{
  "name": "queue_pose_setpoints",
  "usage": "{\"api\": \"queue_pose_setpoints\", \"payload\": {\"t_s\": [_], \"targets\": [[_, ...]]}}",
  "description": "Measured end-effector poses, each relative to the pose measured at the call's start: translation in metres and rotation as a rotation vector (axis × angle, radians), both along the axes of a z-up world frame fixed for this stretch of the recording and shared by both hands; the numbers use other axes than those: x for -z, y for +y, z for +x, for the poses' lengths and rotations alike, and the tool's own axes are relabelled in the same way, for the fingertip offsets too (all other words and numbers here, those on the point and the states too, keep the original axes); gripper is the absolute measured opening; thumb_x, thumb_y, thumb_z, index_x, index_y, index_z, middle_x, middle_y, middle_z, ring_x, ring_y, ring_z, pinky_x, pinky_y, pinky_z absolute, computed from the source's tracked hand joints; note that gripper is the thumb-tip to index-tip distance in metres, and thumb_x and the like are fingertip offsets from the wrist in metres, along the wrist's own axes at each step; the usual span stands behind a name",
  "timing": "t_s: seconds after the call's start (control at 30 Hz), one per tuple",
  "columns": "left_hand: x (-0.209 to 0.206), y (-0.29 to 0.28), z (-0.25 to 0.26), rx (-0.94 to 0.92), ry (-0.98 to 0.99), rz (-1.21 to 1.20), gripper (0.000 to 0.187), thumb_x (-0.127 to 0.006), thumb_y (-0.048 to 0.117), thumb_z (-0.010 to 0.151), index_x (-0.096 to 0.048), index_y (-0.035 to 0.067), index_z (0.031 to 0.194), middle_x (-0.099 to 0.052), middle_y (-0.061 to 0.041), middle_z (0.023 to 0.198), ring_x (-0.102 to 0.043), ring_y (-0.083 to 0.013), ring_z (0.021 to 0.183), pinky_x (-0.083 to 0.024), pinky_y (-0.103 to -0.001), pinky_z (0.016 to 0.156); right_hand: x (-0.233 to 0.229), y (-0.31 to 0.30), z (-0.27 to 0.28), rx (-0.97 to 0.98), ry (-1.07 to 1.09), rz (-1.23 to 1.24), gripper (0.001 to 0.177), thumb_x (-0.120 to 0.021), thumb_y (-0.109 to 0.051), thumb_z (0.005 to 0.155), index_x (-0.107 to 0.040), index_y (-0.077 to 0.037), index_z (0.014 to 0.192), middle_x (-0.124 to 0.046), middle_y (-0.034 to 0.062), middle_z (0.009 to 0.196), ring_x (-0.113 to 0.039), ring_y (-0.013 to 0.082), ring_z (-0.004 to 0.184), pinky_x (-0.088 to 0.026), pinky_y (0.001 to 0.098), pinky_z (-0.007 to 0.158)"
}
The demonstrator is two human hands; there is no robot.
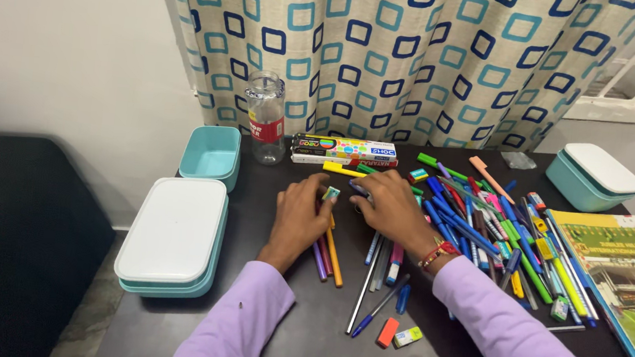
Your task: The person sorts a large pile of stationery items on a table, including pens, markers, highlighters, erasers, and sharpeners. They group similar items together by color and type, moving them into neat piles. The person also handles plastic containers and a water bottle, placing them aside to clear space for sorting.
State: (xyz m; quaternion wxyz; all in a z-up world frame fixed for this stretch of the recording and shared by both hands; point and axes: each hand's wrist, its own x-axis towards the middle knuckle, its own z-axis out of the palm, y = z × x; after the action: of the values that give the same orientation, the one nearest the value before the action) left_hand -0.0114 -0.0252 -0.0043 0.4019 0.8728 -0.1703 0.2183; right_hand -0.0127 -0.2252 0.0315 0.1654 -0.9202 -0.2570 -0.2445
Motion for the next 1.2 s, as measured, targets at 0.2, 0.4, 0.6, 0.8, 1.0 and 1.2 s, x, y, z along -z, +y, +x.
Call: {"api": "queue_pose_setpoints", "payload": {"t_s": [0.2,0.4,0.6,0.8,1.0,1.2], "targets": [[0.003,0.000,0.000,0.019,-0.035,0.012,0.040,-0.074,0.022,0.087,-0.064,0.010,0.124,-0.071,-0.007,0.104,-0.064,-0.0313,0.100,-0.044,-0.048,0.086,-0.002,-0.001,-0.013,0.215,0.170,-0.114,0.042,-0.079,-0.032,0.083,-0.071,-0.007,0.116,-0.067,0.0125,0.111,-0.060,0.0347,0.102,-0.049,0.0445,0.090],[0.003,-0.001,0.003,0.005,-0.010,0.022,0.040,-0.074,0.023,0.087,-0.065,0.011,0.124,-0.070,-0.008,0.105,-0.063,-0.0311,0.101,-0.043,-0.049,0.087,0.002,-0.005,-0.024,0.109,0.065,-0.056,0.042,-0.079,-0.022,0.078,-0.073,-0.009,0.118,-0.066,0.0121,0.112,-0.059,0.0351,0.105,-0.048,0.0455,0.088],[0.003,-0.001,0.002,0.006,-0.020,0.002,0.040,-0.074,0.023,0.087,-0.065,0.011,0.124,-0.072,-0.007,0.106,-0.063,-0.0307,0.102,-0.043,-0.049,0.088,-0.009,-0.006,-0.030,0.074,0.141,-0.098,0.019,-0.081,-0.022,0.075,-0.079,-0.013,0.092,-0.064,0.0087,0.108,-0.059,0.0321,0.105,-0.048,0.0438,0.088],[0.002,-0.002,0.001,0.009,0.003,-0.003,0.039,-0.074,0.023,0.087,-0.066,0.012,0.124,-0.072,-0.006,0.106,-0.063,-0.0300,0.103,-0.043,-0.048,0.089,-0.018,-0.011,-0.034,-0.025,-0.018,-0.046,0.012,-0.077,-0.018,0.080,-0.071,-0.008,0.083,-0.068,0.0064,0.103,-0.060,0.0307,0.105,-0.047,0.0444,0.086],[0.002,-0.002,0.003,0.022,0.009,-0.005,0.038,-0.074,0.023,0.088,-0.066,0.011,0.124,-0.073,-0.005,0.105,-0.064,-0.0293,0.102,-0.043,-0.047,0.089,-0.018,-0.033,-0.031,0.042,0.267,0.550,0.011,-0.067,-0.012,0.093,-0.063,-0.003,0.098,-0.074,0.0062,0.114,-0.072,0.0215,0.092,-0.056,0.0362,0.081],[0.004,0.000,0.003,0.023,-0.014,-0.007,0.038,-0.074,0.024,0.088,-0.066,0.012,0.123,-0.073,-0.005,0.105,-0.065,-0.0290,0.102,-0.045,-0.048,0.088,-0.023,-0.096,-0.028,-0.066,0.479,1.150,0.016,-0.058,-0.017,0.104,-0.061,-0.002,0.111,-0.075,0.0147,0.113,-0.073,0.0206,0.102,-0.060,0.0350,0.094]]}}
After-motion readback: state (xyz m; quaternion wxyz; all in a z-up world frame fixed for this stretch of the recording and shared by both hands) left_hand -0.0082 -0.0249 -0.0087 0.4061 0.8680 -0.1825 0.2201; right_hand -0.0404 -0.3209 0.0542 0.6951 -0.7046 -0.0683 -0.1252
